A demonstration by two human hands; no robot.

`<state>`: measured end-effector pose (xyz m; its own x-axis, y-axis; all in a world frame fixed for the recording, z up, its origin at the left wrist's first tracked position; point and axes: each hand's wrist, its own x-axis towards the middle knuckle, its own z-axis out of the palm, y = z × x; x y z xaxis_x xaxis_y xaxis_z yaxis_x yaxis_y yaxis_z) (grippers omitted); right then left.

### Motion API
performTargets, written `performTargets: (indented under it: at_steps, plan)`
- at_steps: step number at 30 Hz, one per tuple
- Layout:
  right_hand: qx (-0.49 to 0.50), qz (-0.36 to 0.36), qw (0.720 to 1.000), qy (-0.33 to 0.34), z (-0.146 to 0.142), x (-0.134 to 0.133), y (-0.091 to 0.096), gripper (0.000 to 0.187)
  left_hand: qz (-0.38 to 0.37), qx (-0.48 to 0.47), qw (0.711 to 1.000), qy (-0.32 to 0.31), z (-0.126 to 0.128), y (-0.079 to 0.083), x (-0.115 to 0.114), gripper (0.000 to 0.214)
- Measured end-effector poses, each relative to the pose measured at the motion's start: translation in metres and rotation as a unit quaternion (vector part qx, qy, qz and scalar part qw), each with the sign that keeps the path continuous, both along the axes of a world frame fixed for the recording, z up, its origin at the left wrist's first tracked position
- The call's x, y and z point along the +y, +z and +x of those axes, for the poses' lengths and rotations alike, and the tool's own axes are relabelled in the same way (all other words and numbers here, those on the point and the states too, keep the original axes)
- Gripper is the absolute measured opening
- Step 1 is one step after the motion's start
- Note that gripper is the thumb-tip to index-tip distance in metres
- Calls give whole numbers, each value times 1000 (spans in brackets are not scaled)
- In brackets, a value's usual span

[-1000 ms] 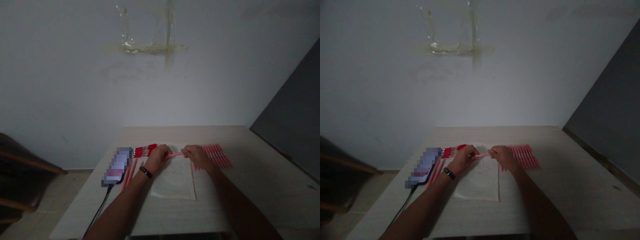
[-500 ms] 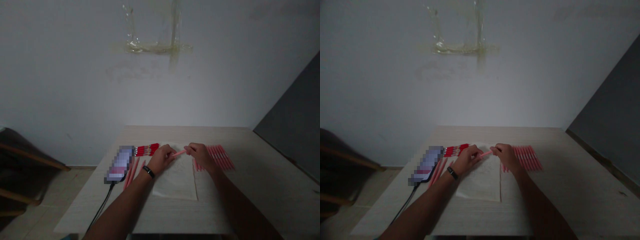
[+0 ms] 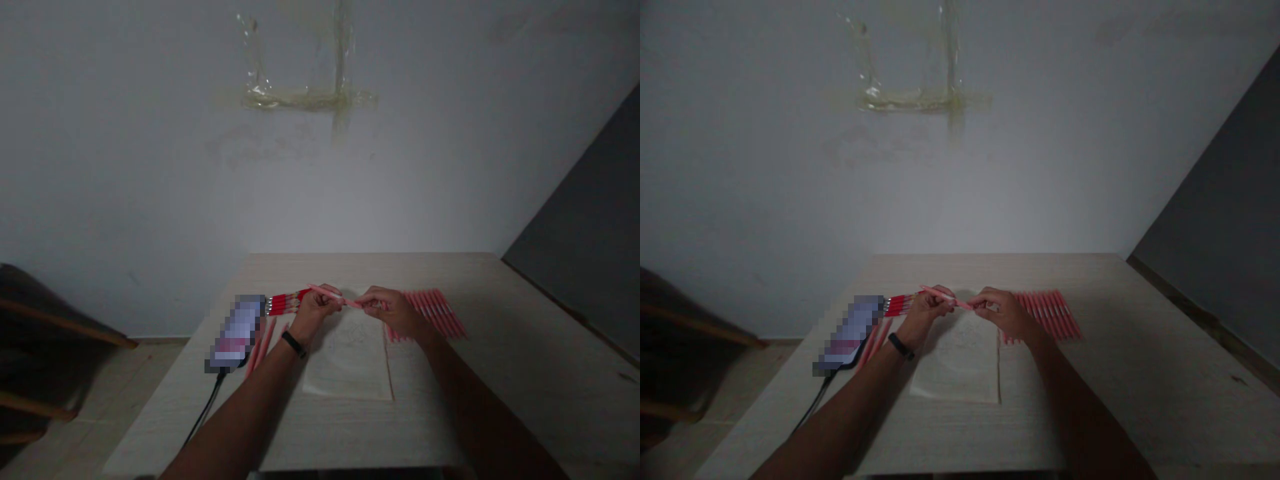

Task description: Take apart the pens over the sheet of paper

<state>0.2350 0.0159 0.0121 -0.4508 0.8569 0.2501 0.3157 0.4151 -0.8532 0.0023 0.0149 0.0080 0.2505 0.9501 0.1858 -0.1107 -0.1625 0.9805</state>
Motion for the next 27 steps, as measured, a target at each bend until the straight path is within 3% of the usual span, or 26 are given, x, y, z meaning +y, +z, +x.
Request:
performTargets:
  at_steps: [4,7,14,19,22,27]
  plan:
    - [16,6,999,-45,-5,1,0,27,-17,-18,1000,-11,3,-9,2,34]
    - [23,26,999,-36,-5,1,0,27,-20,-27,999,-6,4,-11,3,36]
    - [12,-15,998,-58,-5,-1,-6,30,-29,-31,999,-1,4,-8,0,34]
    - [-7,28,999,-26,-12,-4,-4,27,-14,-11,999,29,4,-4,0,32]
    - [-5,11,998,-61,-12,-3,-5,27,-32,-44,998,24,3,-1,1,34]
    - [88,-1,988,-127,-3,7,-9,29,-49,-99,992,56,-5,3,5,32]
